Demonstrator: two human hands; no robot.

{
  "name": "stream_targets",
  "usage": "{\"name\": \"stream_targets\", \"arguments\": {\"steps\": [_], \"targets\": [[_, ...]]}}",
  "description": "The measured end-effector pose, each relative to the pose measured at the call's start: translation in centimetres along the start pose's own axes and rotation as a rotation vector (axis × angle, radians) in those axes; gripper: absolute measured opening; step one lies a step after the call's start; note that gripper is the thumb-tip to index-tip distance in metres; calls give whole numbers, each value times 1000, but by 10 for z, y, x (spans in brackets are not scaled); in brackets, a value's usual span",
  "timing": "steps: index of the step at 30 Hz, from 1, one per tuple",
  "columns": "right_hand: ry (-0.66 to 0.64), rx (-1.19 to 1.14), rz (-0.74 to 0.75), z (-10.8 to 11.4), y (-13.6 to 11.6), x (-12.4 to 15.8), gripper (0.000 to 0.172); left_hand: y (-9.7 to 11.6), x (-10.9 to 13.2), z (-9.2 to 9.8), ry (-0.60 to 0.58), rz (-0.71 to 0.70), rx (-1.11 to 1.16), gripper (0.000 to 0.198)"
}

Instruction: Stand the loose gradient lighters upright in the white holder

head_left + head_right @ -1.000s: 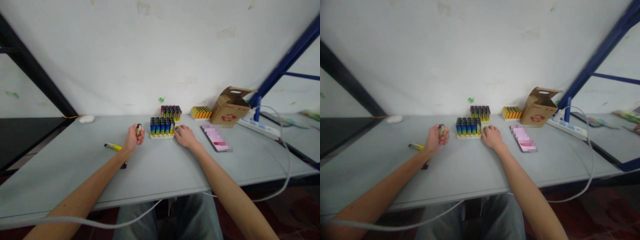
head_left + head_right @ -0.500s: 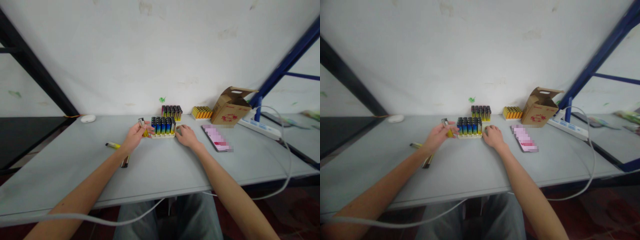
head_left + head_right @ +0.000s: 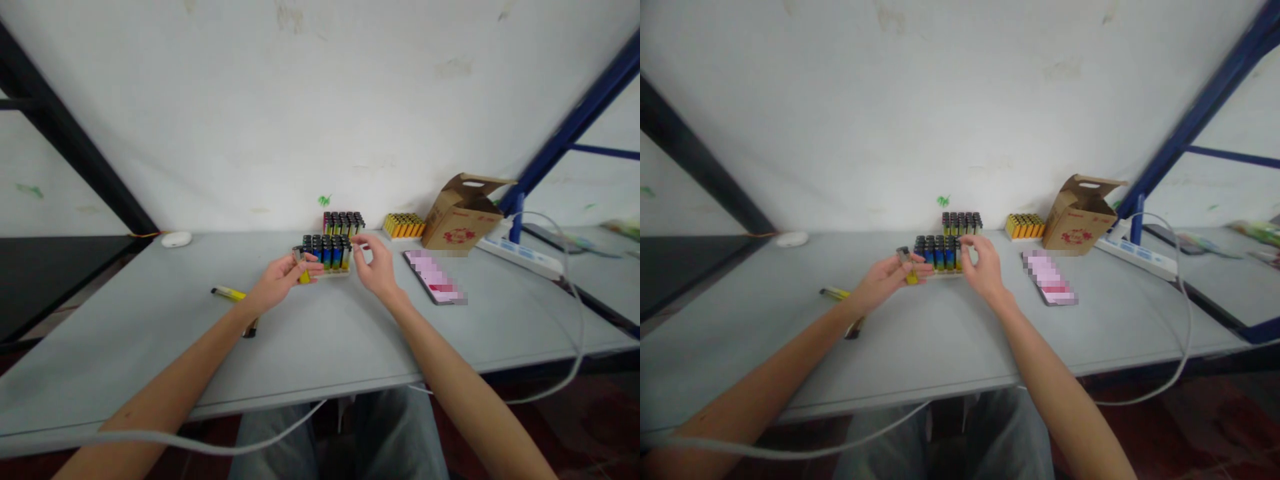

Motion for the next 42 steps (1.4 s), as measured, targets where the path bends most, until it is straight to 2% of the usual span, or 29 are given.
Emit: {"name": "stream_targets", "arguments": {"steps": [2, 4, 7, 12, 17, 20, 24, 27, 30, 32, 35, 38, 41, 42], "targets": [[0, -67, 111, -2, -24, 4, 18, -4, 1, -6, -61, 43, -30, 49], [-60, -101, 198, -8, -44, 10, 19, -7, 3, -12, -111, 74, -68, 47], [-129, -123, 238, -16, -58, 16, 19, -7, 5, -17, -143, 97, -113, 47], [-155, -194, 139, -20, -51, 18, 20, -8, 8, -17, -167, 121, -174, 47], [-236, -378, -16, -27, -46, 18, 20, -9, 8, -17, -192, 125, -253, 46], [-241, -467, -86, -28, -45, 17, 18, -6, 7, -15, -184, 98, -294, 46], [-162, -450, -124, -26, -43, 16, 17, 1, 5, -4, -111, 81, -383, 48], [-69, -349, -113, -23, -39, 16, 17, 13, 3, 10, 24, 38, -444, 52], [-14, -219, -31, -22, -41, 15, 14, 26, 4, 26, 183, -23, -540, 56], [-4, -143, 35, -24, -44, 15, 12, 34, 5, 35, 264, -53, -702, 54], [21, -53, 89, -29, -46, 14, 12, 42, 6, 45, 290, -58, -1103, 47], [18, -5, 114, -36, -45, 15, 13, 40, 6, 54, 190, 23, -1329, 44], [-21, 5, 140, -42, -44, 16, 13, 32, 7, 59, -13, 125, -1318, 36], [-33, 6, 148, -44, -44, 17, 13, 33, 8, 61, -46, 138, -1316, 34]]}}
Point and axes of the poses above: each hand's wrist, its own x-axis away from the middle knuckle, its own z-axis out of the back of the hand, y = z × x, the point moved 6 cm from there along -x, towards the middle knuckle, and after that the axes turned 11 degrees about x, right-handed, at the moved point
